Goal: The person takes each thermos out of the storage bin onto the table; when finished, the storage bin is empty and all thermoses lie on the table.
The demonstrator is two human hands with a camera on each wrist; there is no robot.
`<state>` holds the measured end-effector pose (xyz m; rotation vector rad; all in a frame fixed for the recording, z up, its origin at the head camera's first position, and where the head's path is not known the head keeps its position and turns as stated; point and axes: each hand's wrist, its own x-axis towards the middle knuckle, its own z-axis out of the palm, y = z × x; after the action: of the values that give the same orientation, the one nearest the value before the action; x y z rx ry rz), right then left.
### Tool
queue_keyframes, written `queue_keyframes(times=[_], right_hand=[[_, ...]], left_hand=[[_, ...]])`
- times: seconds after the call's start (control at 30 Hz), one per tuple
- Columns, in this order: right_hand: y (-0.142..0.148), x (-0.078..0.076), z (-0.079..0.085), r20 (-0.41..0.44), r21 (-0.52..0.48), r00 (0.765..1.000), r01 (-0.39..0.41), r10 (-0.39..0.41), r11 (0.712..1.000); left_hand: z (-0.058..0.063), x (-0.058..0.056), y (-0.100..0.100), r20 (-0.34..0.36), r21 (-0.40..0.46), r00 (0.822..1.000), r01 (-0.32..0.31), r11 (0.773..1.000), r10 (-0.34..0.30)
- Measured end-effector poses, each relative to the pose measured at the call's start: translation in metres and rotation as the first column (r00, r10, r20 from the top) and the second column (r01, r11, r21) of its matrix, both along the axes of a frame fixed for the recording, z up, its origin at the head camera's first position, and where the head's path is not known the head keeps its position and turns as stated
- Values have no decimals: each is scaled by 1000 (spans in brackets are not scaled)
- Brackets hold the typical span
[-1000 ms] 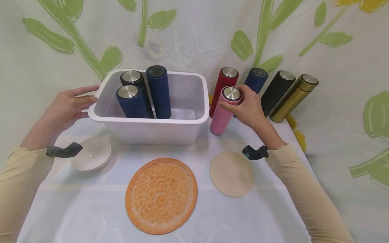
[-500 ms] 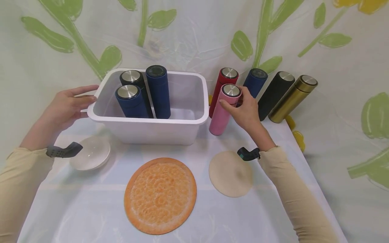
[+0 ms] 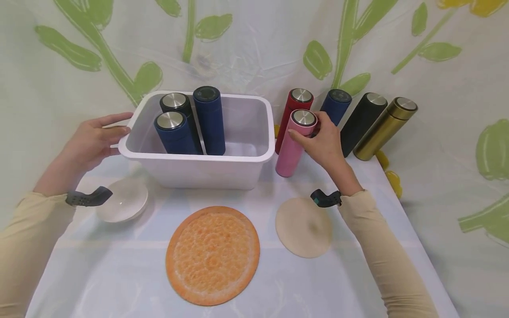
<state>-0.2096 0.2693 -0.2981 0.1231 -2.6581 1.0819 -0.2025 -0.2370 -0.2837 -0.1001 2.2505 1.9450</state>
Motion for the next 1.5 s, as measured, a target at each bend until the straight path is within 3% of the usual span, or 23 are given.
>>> queue_keyframes(times=[0.23, 0.47, 0.73, 0.93, 1.3, 1.5], right_hand=[[3, 7, 11, -83, 7, 996, 32, -31, 999], [-9, 9, 31, -188, -20, 982, 10, -14, 1000], [-37, 5, 53, -274, 16, 959, -69, 71, 997], [-55, 2, 58, -259, 33, 962, -87, 93, 996], [-82, -11, 49, -223, 1, 955, -200, 195, 980], [-102, -16, 45, -159, -13, 959, -241, 236, 971]], left_hand=[[-2, 0, 5, 6, -39, 1000, 10, 999, -10], [-1, 1, 0, 11, 5, 1000, -18, 1000, 18], [1, 1, 1, 12, 32, 999, -34, 999, 33], [-1, 1, 3, 18, -22, 999, -47, 999, 48], [-1, 2, 0, 21, 6, 999, -49, 999, 49], [-3, 3, -1, 8, 6, 999, -42, 999, 41]])
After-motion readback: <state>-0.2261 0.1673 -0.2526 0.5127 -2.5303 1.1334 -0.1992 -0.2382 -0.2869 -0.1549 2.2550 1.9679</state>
